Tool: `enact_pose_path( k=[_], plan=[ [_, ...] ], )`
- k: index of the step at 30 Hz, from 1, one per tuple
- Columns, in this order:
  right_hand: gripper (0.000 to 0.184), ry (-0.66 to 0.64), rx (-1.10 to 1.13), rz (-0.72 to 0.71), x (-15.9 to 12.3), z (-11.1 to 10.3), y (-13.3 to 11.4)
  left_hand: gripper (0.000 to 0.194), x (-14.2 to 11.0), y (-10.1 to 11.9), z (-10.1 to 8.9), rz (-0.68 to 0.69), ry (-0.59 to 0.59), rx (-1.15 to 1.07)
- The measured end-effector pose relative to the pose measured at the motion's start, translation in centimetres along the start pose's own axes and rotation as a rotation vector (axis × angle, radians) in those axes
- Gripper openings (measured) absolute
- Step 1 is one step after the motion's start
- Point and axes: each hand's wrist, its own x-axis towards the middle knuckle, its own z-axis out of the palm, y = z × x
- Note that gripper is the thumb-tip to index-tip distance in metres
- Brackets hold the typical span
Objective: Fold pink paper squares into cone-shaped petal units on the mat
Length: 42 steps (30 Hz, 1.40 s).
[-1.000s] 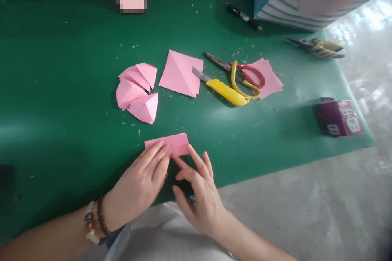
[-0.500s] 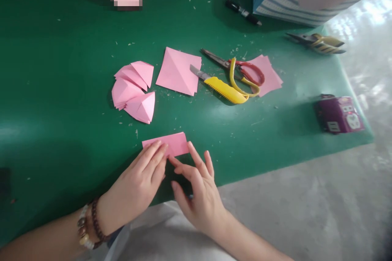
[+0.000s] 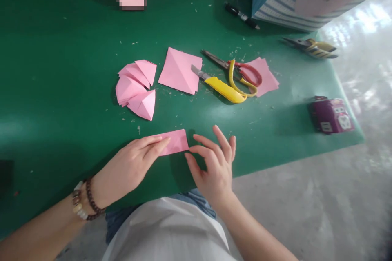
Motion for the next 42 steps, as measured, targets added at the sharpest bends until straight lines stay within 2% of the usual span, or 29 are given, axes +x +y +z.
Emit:
enact_pose_path(
  k=[4, 9, 16, 23, 25, 27, 29, 31, 33, 35, 39, 42],
  plan=[
    [0.008, -0.034, -0.084, -0.059, 1.0, 1.3, -1.1, 0.055, 0.0, -0.6, 0.1, -0.031, -0.056, -0.057],
    [0.007, -0.085, -0.115, -0.070, 0.9, 1.8, -2.2, 0.047, -0.1, -0.8, 0.3, -0.022, -0.048, -0.079],
    [0.008, -0.104, -0.090, -0.055, 1.0, 2.9, -4.1, 0.046, -0.1, -0.9, 0.2, -0.053, -0.075, -0.192],
    [0.009, -0.117, -0.014, -0.028, 1.4, 3.6, -5.1, 0.049, 0.0, -0.9, -0.2, -0.025, -0.076, -0.169],
    [0.014, -0.116, 0.002, -0.015, 1.5, 4.0, -5.4, 0.050, 0.0, -0.9, -0.3, -0.021, -0.073, -0.171],
    [0.029, -0.113, 0.015, -0.011, 1.4, 4.0, -5.6, 0.052, 0.0, -0.9, -0.3, -0.014, -0.066, -0.168],
    [0.046, -0.124, 0.047, -0.020, 1.2, 3.4, -5.3, 0.050, 0.0, -1.0, -0.2, -0.001, -0.054, -0.154],
    [0.052, -0.139, 0.106, -0.034, 0.9, 2.3, -4.4, 0.045, 0.0, -1.1, 0.0, 0.005, -0.039, -0.130],
    [0.038, -0.099, 0.157, -0.030, 0.7, 1.2, -3.2, 0.041, -0.1, -1.1, 0.0, 0.005, -0.036, -0.102],
    [0.026, -0.065, 0.107, -0.019, 0.8, 0.6, -1.9, 0.040, -0.1, -0.9, 0.0, 0.031, -0.056, -0.067],
    [0.028, -0.208, 0.021, -0.143, 1.6, 1.2, -0.6, 0.040, -0.1, 0.1, -0.1, 0.152, -0.026, 0.077],
    [0.028, -0.252, -0.006, -0.174, 2.1, 1.6, -0.3, 0.041, -0.3, 1.2, 0.1, 0.154, -0.001, 0.193]
  ],
)
